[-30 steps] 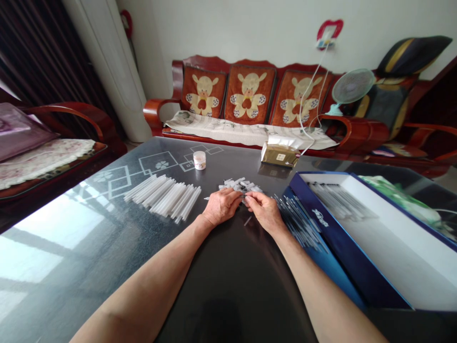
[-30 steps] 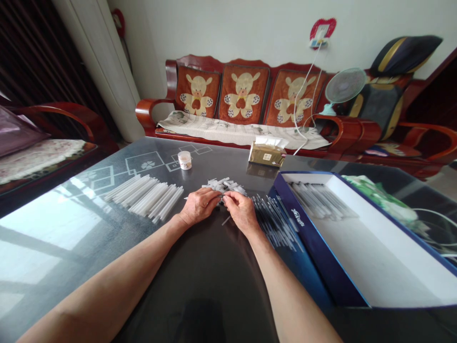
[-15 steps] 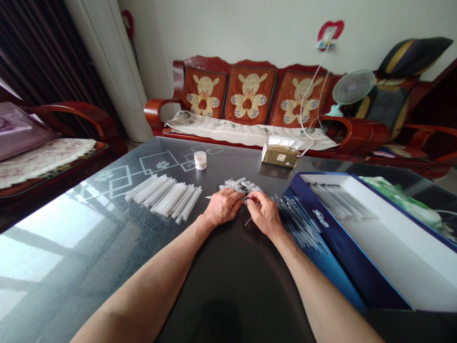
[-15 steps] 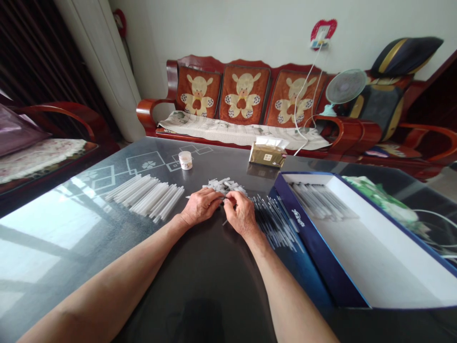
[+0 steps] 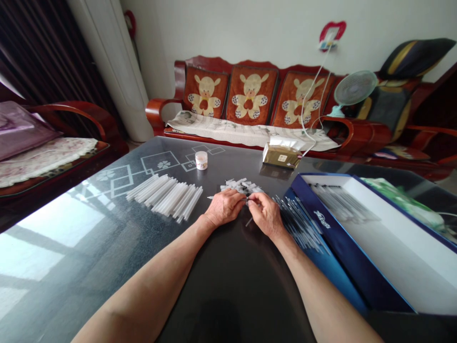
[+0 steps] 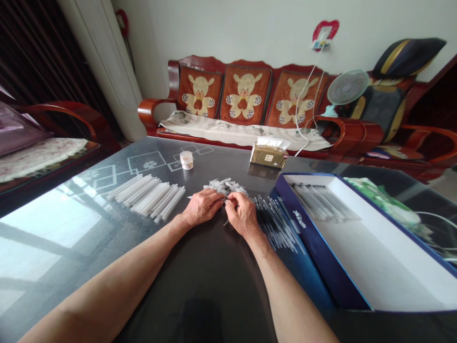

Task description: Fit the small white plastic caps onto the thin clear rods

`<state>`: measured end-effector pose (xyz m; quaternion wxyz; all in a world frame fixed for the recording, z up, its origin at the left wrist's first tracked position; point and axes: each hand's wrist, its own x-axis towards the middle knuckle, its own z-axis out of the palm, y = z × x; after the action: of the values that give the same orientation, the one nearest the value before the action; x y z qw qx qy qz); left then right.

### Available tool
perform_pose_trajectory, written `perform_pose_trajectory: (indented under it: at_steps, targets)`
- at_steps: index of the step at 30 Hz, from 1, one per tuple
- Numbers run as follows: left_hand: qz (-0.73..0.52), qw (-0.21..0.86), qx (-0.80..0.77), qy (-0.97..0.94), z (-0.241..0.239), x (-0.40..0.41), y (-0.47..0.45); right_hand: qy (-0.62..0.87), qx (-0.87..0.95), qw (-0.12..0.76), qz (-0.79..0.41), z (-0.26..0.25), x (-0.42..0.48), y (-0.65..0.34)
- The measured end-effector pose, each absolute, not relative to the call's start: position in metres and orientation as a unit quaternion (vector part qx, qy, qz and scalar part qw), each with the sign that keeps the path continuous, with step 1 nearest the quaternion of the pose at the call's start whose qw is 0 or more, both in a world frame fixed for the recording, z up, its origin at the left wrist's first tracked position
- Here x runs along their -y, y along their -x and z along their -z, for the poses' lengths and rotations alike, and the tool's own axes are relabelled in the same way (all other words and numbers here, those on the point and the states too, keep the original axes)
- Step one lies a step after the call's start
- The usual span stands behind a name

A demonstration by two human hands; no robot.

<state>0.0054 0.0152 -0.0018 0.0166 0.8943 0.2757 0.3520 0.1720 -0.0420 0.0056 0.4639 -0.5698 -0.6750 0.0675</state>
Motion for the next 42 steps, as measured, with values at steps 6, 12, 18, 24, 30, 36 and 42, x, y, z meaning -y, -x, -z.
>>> perform_pose_trajectory:
  at_steps: [6,12,18,24,30,36,42]
  targets:
    - [-0.344,0.013,-0.267,-0.900,0.0002,-0.0136,-0.0068,0.573,0.691,0.439,-0.050,-0.0074,0.0411,-0.1724]
    - [-0.346,0.014,-0.270,-0.899,0.0013,-0.0137,-0.0069,0.589,0.675,0.442,-0.055,-0.0064,0.0413,-0.1727]
    - [-0.347,0.016,-0.273,-0.897,0.0024,-0.0146,-0.0070,0.565,0.688,0.450,-0.067,-0.0055,0.0423,-0.1738]
    - [-0.344,0.016,-0.259,-0.902,0.0007,-0.0130,-0.0078,0.587,0.692,0.416,-0.046,-0.0078,0.0422,-0.1723]
    - [-0.343,0.009,-0.263,-0.902,0.0016,-0.0131,-0.0078,0.561,0.695,0.447,-0.047,-0.0068,0.0423,-0.1722]
    - [-0.341,0.004,-0.258,-0.904,0.0005,-0.0135,-0.0076,0.596,0.663,0.442,-0.097,-0.0082,0.0417,-0.1739]
    - [-0.410,-0.038,-0.240,-0.879,-0.0053,-0.0138,-0.0082,0.621,0.587,0.492,-0.167,-0.0051,0.0364,-0.1748]
